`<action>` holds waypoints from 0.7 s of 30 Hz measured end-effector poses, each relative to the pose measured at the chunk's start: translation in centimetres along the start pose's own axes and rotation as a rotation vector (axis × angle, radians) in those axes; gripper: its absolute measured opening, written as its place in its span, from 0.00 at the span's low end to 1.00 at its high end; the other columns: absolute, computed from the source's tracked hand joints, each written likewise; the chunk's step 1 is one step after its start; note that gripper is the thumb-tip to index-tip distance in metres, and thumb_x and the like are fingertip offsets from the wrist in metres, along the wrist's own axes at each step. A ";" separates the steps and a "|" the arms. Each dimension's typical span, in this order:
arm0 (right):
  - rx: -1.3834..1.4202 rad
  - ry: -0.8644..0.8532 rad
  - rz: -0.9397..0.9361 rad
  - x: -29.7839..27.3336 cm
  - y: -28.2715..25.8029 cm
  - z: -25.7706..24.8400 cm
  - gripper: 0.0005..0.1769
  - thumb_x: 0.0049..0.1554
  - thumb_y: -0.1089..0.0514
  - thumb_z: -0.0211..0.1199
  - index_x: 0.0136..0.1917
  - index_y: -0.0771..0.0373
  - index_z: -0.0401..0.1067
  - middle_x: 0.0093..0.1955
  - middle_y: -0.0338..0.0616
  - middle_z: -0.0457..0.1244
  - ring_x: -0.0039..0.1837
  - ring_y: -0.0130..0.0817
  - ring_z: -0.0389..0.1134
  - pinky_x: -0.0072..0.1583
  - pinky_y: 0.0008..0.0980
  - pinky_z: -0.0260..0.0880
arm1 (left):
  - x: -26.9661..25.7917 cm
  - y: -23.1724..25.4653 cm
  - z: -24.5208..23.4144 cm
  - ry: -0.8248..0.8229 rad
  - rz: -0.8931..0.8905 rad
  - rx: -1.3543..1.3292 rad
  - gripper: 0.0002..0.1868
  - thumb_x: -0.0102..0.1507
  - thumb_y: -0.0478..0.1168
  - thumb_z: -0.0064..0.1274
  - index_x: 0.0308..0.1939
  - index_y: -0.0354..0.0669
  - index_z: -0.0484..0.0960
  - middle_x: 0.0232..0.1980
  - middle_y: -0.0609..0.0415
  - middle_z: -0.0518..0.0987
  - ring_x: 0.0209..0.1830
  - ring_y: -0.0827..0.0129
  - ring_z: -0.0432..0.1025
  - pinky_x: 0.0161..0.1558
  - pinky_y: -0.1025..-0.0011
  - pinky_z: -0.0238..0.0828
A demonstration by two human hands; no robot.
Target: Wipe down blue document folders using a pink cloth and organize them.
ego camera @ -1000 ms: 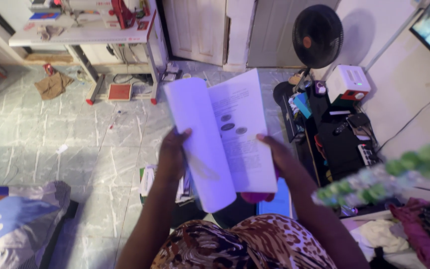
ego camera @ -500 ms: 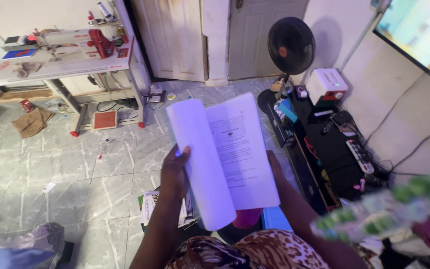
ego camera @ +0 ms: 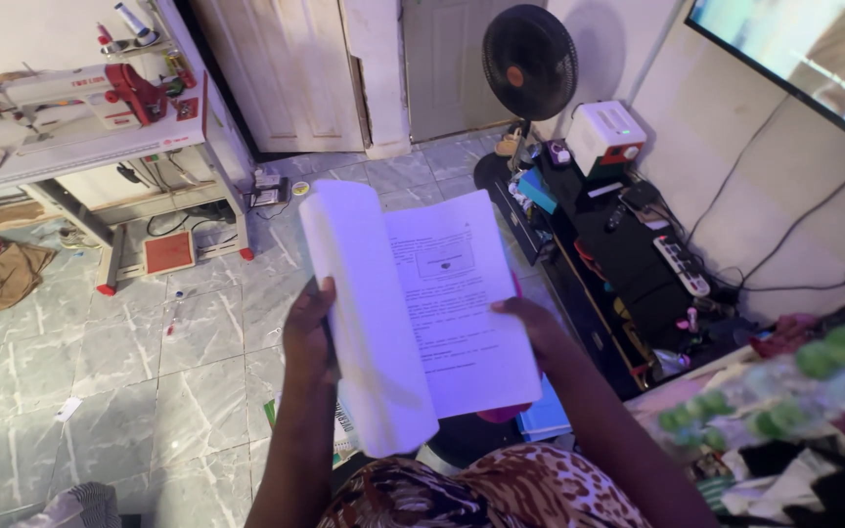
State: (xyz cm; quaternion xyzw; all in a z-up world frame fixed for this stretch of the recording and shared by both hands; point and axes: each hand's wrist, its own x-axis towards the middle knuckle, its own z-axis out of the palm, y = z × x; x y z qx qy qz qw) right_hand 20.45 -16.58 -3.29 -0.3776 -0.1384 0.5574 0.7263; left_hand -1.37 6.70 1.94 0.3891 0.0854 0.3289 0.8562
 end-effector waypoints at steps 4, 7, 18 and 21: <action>-0.156 0.124 -0.055 1.8 2.3 -3.8 0.33 0.55 0.54 0.61 0.67 0.78 0.65 0.59 0.63 0.68 0.57 0.50 0.73 0.60 0.44 0.73 | 0.6 -0.9 0.6 -0.055 -0.011 0.020 0.25 0.69 0.42 0.49 0.66 0.28 0.72 0.52 0.44 0.81 0.47 0.63 0.77 0.51 0.66 0.75; -0.246 0.153 -0.120 2.3 3.3 -6.0 0.29 0.59 0.55 0.62 0.66 0.79 0.67 0.57 0.61 0.68 0.56 0.48 0.72 0.59 0.44 0.73 | 0.7 -0.6 1.0 -0.027 -0.042 0.055 0.25 0.67 0.41 0.49 0.66 0.30 0.72 0.52 0.46 0.81 0.48 0.64 0.78 0.51 0.67 0.75; 0.016 0.099 -0.197 0.5 1.3 -3.1 0.34 0.62 0.47 0.58 0.71 0.75 0.63 0.62 0.59 0.66 0.61 0.46 0.71 0.63 0.45 0.70 | 0.8 -0.1 -0.3 0.025 -0.024 0.047 0.23 0.70 0.41 0.46 0.65 0.28 0.73 0.50 0.44 0.81 0.45 0.64 0.78 0.49 0.67 0.75; -0.077 0.028 -0.124 -0.6 -0.3 -1.6 0.34 0.55 0.53 0.61 0.69 0.77 0.64 0.60 0.62 0.67 0.59 0.50 0.72 0.62 0.46 0.71 | 0.8 -0.7 -0.1 0.022 -0.011 0.055 0.23 0.71 0.41 0.46 0.65 0.27 0.73 0.50 0.42 0.81 0.46 0.62 0.77 0.49 0.66 0.75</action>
